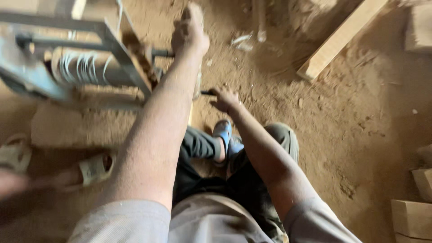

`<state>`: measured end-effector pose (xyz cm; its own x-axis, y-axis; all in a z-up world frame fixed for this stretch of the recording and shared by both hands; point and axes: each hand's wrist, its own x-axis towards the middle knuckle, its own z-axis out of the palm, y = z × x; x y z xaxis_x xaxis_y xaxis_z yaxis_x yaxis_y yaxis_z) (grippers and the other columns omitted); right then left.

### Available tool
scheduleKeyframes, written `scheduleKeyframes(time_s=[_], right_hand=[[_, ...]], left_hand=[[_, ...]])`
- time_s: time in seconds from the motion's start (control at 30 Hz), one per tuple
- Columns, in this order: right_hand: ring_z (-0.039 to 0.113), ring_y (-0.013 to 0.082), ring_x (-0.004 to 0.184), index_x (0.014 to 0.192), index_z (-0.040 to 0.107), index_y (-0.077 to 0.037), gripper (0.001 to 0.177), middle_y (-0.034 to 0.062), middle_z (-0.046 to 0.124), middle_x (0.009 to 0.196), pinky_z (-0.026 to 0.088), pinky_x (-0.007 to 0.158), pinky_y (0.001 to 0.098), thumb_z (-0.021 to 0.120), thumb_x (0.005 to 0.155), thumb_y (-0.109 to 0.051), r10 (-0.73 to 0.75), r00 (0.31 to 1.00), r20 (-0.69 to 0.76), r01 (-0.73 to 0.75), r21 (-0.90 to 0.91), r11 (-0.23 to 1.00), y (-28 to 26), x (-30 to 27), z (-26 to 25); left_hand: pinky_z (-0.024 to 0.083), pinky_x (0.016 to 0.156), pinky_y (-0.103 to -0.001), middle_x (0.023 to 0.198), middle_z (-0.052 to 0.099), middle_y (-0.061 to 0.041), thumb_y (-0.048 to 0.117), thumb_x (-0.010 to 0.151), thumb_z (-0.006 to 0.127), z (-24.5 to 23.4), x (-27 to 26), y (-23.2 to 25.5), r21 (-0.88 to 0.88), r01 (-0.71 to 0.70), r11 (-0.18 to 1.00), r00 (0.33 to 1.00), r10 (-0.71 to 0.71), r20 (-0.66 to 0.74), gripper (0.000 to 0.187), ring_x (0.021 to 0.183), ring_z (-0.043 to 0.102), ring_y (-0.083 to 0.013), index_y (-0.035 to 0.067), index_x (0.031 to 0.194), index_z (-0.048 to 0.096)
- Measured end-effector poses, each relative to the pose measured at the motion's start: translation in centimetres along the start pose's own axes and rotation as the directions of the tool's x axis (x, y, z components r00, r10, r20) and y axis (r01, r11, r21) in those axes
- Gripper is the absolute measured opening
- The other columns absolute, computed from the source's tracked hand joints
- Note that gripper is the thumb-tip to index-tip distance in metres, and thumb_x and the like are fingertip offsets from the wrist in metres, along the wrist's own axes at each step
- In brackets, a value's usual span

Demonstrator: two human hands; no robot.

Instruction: The person sands a rounded wooden object attached to a rotating lathe using a handheld sanding block.

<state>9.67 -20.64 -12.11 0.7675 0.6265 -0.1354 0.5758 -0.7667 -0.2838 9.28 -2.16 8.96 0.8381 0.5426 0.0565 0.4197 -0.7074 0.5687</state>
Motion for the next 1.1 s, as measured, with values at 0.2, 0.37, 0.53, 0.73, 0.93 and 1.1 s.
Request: scheduleKeyframes(time_s=[0.2,0.37,0.53,0.73,0.93,1.1], right_hand=[[0.060,0.0365,0.122,0.137,0.057,-0.025,0.058,0.0105,0.066,0.129,0.048,0.098,0.0561,0.074,0.085,-0.044,-0.112,0.982,0.154,0.103,0.068,0.992,1.1,0.6,-1.6],[0.070,0.0339,0.101,0.123,0.068,-0.019,0.057,0.0129,0.074,0.103,0.054,0.087,0.0462,0.077,0.079,-0.055,-0.097,0.934,0.343,0.083,0.057,0.995,1.9,3.9,-1.4],[0.075,0.0318,0.089,0.099,0.079,-0.013,0.051,0.0124,0.076,0.091,0.058,0.082,0.0450,0.077,0.078,-0.059,-0.050,0.886,0.460,0.108,-0.102,0.989,0.8,4.8,-1.2],[0.073,0.0288,0.095,0.110,0.076,-0.017,0.043,0.0099,0.076,0.098,0.056,0.085,0.0444,0.071,0.083,-0.050,0.025,0.887,0.462,0.040,-0.129,0.991,-1.0,2.7,-3.3],[0.072,0.0332,0.098,0.106,0.075,-0.013,0.038,0.0142,0.075,0.100,0.056,0.086,0.0454,0.071,0.082,-0.042,-0.105,0.919,0.379,0.129,-0.040,0.991,-0.8,1.5,-3.1],[0.072,0.0342,0.098,0.106,0.073,-0.011,0.040,0.0152,0.075,0.099,0.056,0.085,0.0459,0.071,0.081,-0.042,-0.127,0.908,0.398,0.130,0.020,0.991,-1.3,0.7,-3.8]], left_hand=[[0.059,0.074,-0.051,0.117,0.059,-0.025,0.012,0.085,0.072,-1.2,-1.5,1.4,0.020,-0.042,0.999,0.990,0.044,-0.136,0.063,0.094,0.070,-0.0421,0.020,0.136,0.035],[0.064,0.069,-0.045,0.117,0.059,-0.027,0.013,0.093,0.068,-1.8,-0.7,1.9,0.025,-0.044,0.999,0.999,0.044,-0.016,0.050,0.092,0.073,-0.0382,0.017,0.134,0.041],[0.063,0.069,-0.043,0.118,0.056,-0.032,0.017,0.086,0.074,-2.8,-0.3,2.8,0.110,-0.020,0.994,0.999,0.017,0.031,0.071,0.093,0.071,-0.0390,0.012,0.144,0.033],[0.066,0.067,-0.037,0.122,0.056,-0.029,0.016,0.088,0.072,-3.7,0.6,3.7,0.122,0.055,0.991,0.984,-0.075,0.160,0.075,0.094,0.073,-0.0320,0.012,0.151,0.031],[0.062,0.077,-0.042,0.123,0.059,-0.026,0.018,0.087,0.075,-3.4,1.6,3.6,0.162,0.028,0.986,0.986,-0.053,0.158,0.063,0.103,0.068,-0.0336,0.009,0.141,0.044],[0.060,0.084,-0.045,0.121,0.062,-0.022,0.018,0.088,0.073,-3.3,2.7,3.8,0.196,0.035,0.980,0.980,-0.072,0.185,0.058,0.107,0.067,-0.0326,0.008,0.138,0.047]])
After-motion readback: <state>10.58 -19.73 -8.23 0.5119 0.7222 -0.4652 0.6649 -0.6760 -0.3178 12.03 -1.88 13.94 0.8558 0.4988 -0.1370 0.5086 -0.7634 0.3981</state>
